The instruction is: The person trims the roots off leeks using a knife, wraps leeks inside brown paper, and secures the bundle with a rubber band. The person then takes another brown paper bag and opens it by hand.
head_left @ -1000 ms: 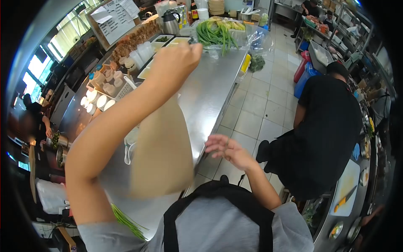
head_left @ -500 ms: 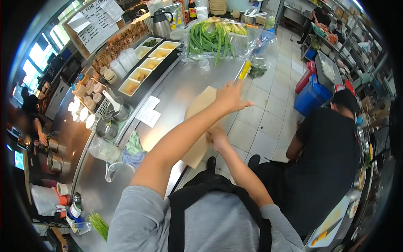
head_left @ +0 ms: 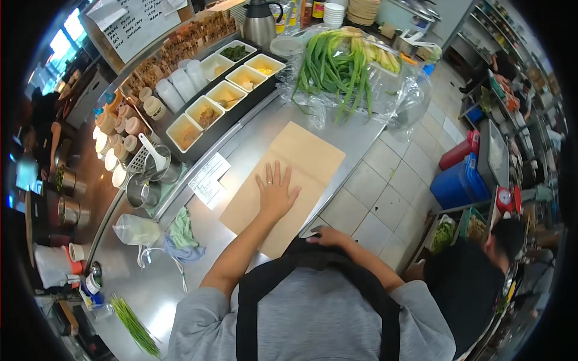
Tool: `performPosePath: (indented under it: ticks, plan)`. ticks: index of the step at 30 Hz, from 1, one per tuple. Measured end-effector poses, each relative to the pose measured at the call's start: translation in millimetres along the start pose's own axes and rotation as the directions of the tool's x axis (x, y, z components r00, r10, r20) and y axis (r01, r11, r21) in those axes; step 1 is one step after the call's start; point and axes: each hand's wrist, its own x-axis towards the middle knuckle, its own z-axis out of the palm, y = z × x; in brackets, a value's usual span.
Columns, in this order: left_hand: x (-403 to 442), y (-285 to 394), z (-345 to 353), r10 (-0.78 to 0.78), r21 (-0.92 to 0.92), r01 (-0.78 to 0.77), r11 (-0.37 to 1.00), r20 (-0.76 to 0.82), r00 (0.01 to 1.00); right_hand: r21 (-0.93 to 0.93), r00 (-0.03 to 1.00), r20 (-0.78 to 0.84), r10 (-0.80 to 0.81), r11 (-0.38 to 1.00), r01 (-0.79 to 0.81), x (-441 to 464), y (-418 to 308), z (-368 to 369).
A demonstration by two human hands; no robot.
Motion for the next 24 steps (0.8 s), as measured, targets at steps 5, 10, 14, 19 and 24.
performPosePath:
  ticks: [5, 10, 14, 19, 24]
  plan:
    - [2.4, 6.2, -9.2, -0.048, -0.002, 0.048, 0.999, 0.008, 0.999, 0.048, 0.991, -0.021, -0.134, 0.99, 0.135, 24.7, 32.9, -25.3]
    - [10.0, 17.2, -13.2, -0.189, -0.053, 0.192, 0.98, 0.06, 0.98, -0.098, 0.976, 0.1, -0.195, 0.974, 0.205, 36.1, 71.9, -96.9]
    - [42.0, 50.1, -11.0, -0.527, -0.27, 0.492, 0.827, -0.068, 0.847, -0.226, 0.961, 0.198, -0.191, 0.946, 0.234, 41.0, 96.0, -151.8]
    - [86.9, 99.5, 28.4, -0.694, -0.18, 0.673, 0.717, -0.275, 0.666, -0.267, 0.872, 0.391, -0.293, 0.871, 0.412, 52.3, 131.8, -189.1]
    - [76.5, 136.6, 43.5, -0.689, 0.033, 0.702, 0.712, -0.165, 0.706, -0.228, 0.734, 0.617, -0.286, 0.827, 0.513, -21.5, 18.5, -300.3]
